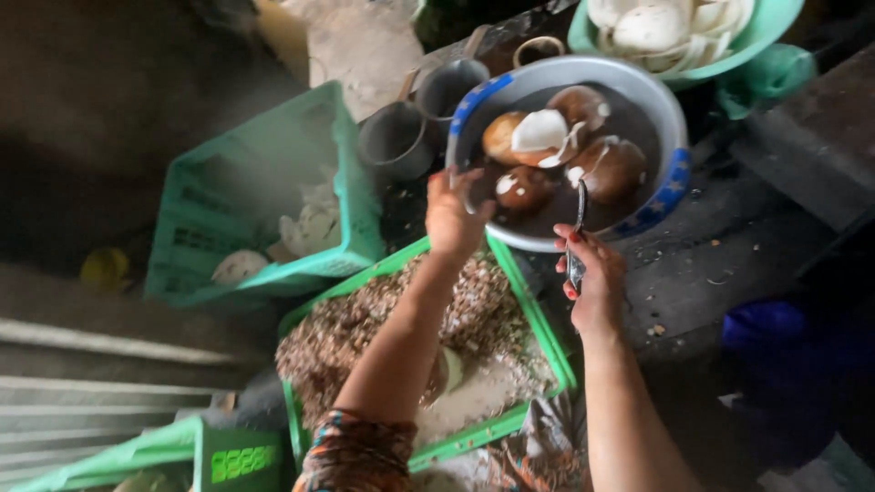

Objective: Scraping the brown skin off of husked coconuts using a hand tool and placing them in water

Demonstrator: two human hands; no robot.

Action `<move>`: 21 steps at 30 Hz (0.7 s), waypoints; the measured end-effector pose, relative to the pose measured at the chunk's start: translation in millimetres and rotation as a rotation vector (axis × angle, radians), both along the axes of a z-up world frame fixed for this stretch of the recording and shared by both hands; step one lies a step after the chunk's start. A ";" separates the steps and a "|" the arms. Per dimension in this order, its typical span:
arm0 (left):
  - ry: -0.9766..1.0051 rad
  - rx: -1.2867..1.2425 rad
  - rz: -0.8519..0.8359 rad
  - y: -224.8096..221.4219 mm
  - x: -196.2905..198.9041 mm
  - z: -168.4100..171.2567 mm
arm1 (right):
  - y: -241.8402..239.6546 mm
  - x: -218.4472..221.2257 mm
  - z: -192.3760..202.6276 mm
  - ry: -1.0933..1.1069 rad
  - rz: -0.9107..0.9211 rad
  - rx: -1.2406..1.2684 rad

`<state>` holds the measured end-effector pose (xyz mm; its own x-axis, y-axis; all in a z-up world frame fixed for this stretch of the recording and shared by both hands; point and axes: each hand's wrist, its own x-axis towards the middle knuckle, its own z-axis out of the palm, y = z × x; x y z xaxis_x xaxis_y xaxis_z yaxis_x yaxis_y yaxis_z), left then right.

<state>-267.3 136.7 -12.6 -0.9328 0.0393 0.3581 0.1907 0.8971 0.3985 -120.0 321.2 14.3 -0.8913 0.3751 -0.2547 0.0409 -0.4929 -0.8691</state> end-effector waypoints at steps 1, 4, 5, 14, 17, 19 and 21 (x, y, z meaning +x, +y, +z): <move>-0.003 0.000 -0.013 20.6 -12.9 -9.8 | 2.4 -3.3 -1.0 -0.003 -0.013 0.000; 0.192 -0.180 -0.152 72.9 -37.2 -29.6 | 5.7 -10.8 -3.4 -0.019 -0.057 -0.005; 0.187 -0.207 -0.207 85.3 -38.9 -27.6 | 5.4 -12.7 -2.9 -0.037 -0.056 -0.010; -0.095 -0.263 -0.280 100.2 -59.0 7.2 | 14.6 -20.9 -4.7 -0.036 -0.056 -0.041; -0.196 0.206 -0.271 87.5 -39.9 24.5 | 13.6 -16.5 0.3 -0.011 -0.051 -0.046; -0.212 0.476 -0.236 75.1 -21.1 27.0 | 13.2 -12.1 1.4 0.013 -0.039 -0.045; -0.180 1.272 -0.276 66.8 10.8 41.0 | 13.3 -8.1 2.6 0.036 -0.023 -0.058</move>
